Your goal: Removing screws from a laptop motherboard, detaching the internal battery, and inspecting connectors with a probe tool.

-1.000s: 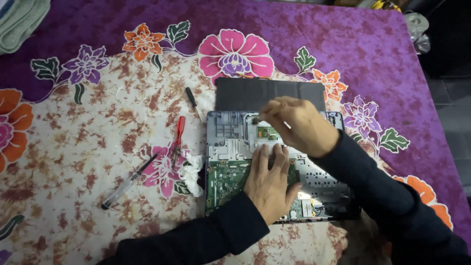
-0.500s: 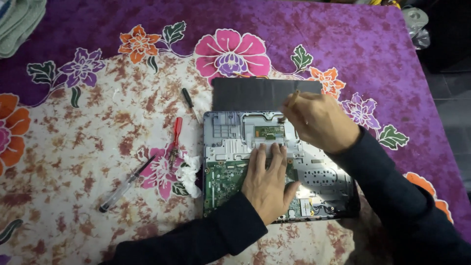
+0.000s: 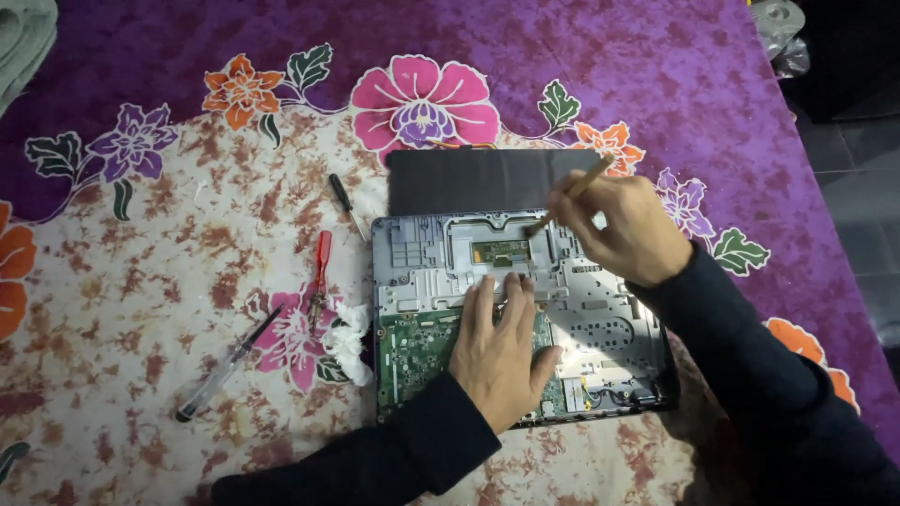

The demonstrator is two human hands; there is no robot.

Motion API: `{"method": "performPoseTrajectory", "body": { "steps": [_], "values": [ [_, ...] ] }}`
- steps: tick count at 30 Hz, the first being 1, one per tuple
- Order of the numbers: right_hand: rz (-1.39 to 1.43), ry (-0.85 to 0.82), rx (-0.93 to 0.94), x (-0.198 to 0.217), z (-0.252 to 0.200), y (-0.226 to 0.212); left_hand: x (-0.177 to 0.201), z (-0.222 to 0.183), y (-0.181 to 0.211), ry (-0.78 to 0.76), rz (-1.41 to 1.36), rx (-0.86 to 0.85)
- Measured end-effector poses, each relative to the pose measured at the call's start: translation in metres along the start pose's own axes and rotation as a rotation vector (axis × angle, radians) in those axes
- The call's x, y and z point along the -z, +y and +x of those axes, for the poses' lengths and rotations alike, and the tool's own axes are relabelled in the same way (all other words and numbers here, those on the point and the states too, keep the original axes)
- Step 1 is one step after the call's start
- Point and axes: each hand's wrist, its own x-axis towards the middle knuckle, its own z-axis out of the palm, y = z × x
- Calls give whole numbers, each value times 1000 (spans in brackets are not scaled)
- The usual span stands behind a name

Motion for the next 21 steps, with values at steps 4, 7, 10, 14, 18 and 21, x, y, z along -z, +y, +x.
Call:
{"method": "performPoseTrajectory", "body": {
  "steps": [4, 7, 10, 14, 18, 21],
  "values": [
    [-132, 55, -12, 7, 0, -11, 6, 1, 1, 30, 13, -4],
    [51, -7, -5, 7, 3, -20, 5, 1, 1, 5, 14, 5],
    [-17, -13, -33, 4, -4, -11, 3, 0, 1, 12, 36, -1],
    [-44, 15, -30, 10, -2, -23, 6, 1, 1, 8, 20, 0],
    [-70, 60, -15, 4, -10, -10, 5, 0, 1, 38, -3, 0],
    [-67, 34, -38, 7, -13, -8, 5, 0, 0, 30, -21, -1]
  ]
}}
